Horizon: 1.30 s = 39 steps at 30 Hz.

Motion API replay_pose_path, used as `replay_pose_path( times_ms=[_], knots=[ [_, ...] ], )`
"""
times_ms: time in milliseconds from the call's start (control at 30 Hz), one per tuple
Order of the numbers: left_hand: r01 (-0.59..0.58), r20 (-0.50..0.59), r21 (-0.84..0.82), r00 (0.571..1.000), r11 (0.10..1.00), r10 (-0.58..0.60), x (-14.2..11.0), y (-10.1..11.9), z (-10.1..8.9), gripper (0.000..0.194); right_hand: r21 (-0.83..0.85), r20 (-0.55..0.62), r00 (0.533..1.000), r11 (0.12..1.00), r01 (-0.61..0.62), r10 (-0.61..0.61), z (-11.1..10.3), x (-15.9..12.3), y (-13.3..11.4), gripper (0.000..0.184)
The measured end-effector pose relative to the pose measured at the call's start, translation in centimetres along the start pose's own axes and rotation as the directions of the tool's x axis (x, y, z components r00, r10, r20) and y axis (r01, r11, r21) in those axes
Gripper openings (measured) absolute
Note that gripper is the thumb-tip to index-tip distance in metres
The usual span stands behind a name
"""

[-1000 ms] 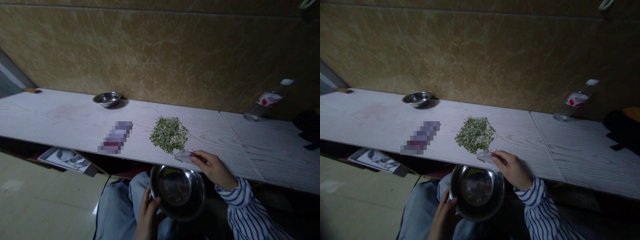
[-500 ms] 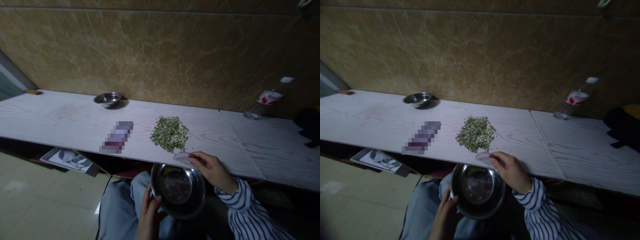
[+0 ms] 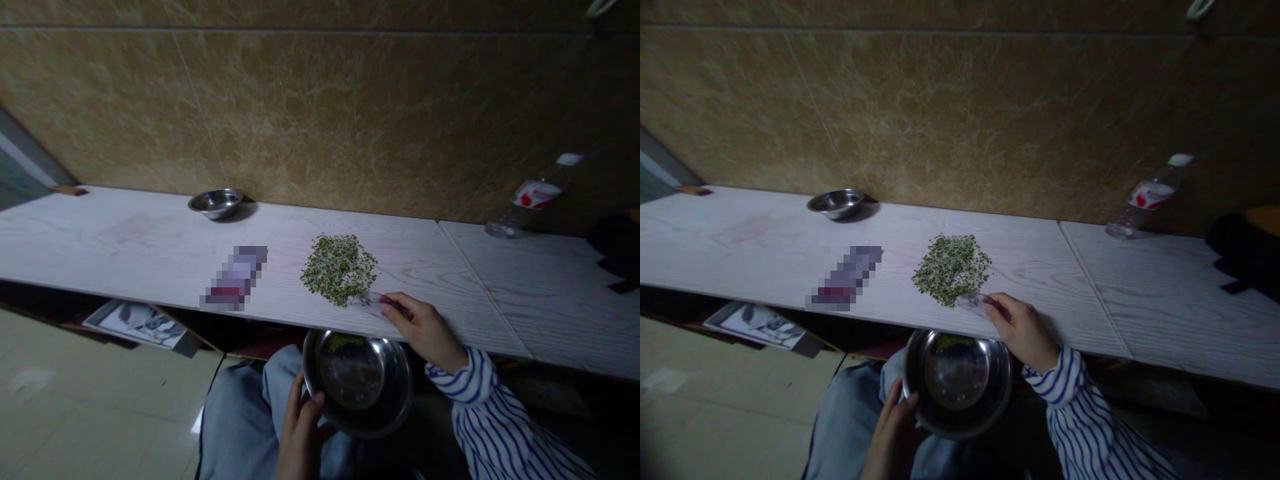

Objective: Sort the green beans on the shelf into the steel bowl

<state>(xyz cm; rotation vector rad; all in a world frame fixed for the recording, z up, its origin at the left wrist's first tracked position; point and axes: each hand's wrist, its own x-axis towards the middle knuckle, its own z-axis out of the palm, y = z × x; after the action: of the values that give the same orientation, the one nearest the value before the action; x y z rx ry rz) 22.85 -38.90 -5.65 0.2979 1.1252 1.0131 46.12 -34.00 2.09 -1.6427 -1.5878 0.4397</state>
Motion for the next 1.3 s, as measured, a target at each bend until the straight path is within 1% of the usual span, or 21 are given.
replay_pose_path(
  times_ms=[67,167,267,367,533,667,767,900,967,1067,1300],
  knots=[
    [-0.002,0.001,-0.004,1.0,1.0,0.002,0.0,-0.1,0.0,0.071,0.006,-0.007,1.0,1.0,-0.002,0.002,0.2,0.2,-0.2,0.022],
    [-0.009,-0.006,-0.003,1.0,1.0,0.009,-0.1,-0.1,0.0,0.072,0.0,0.015,1.0,1.0,0.015,-0.015,1.0,0.3,-1.0,0.022],
    [-0.009,-0.012,0.002,1.0,1.0,0.01,-0.3,0.1,0.0,0.073,-0.025,0.039,0.999,0.999,0.036,-0.035,1.9,0.4,-1.9,0.022],
    [-0.002,-0.004,0.002,1.0,1.0,0.002,-0.5,0.3,0.0,0.076,-0.055,0.034,0.999,0.998,0.04,-0.038,2.3,0.6,-2.2,0.023],
    [0.004,0.011,-0.014,1.0,1.0,-0.004,-0.6,0.5,0.1,0.076,-0.096,-0.022,1.0,0.995,0.01,-0.012,1.6,1.0,-1.5,0.023],
    [0.001,0.029,-0.025,1.0,1.0,0.0,-0.6,0.4,0.2,0.075,-0.075,-0.052,0.999,0.997,-0.006,0.003,0.6,1.2,-0.5,0.023],
    [-0.003,0.024,-0.019,1.0,1.0,0.004,-0.7,0.5,0.2,0.071,-0.064,-0.099,0.995,0.998,-0.009,0.002,0.0,1.5,-0.2,0.025],
    [0.009,0.011,-0.026,1.0,1.0,-0.008,-1.0,0.7,0.3,0.067,-0.152,-0.137,0.991,0.988,-0.029,0.008,-0.2,2.2,-0.3,0.025],
    [0.004,0.02,-0.03,1.0,1.0,-0.003,-1.1,0.9,0.4,0.066,-0.189,-0.118,0.993,0.981,-0.039,0.017,0.0,2.5,-0.5,0.025],
    [-0.007,0.032,-0.007,0.999,1.0,0.007,-1.2,0.9,0.5,0.064,-0.184,-0.075,0.997,0.982,-0.046,0.033,0.4,2.5,-0.7,0.025],
    [-0.004,0.022,-0.023,1.0,1.0,0.005,-1.1,0.7,0.5,0.071,-0.022,0.018,1.0,0.999,-0.024,0.024,0.9,1.7,-0.9,0.023]
  ],
)
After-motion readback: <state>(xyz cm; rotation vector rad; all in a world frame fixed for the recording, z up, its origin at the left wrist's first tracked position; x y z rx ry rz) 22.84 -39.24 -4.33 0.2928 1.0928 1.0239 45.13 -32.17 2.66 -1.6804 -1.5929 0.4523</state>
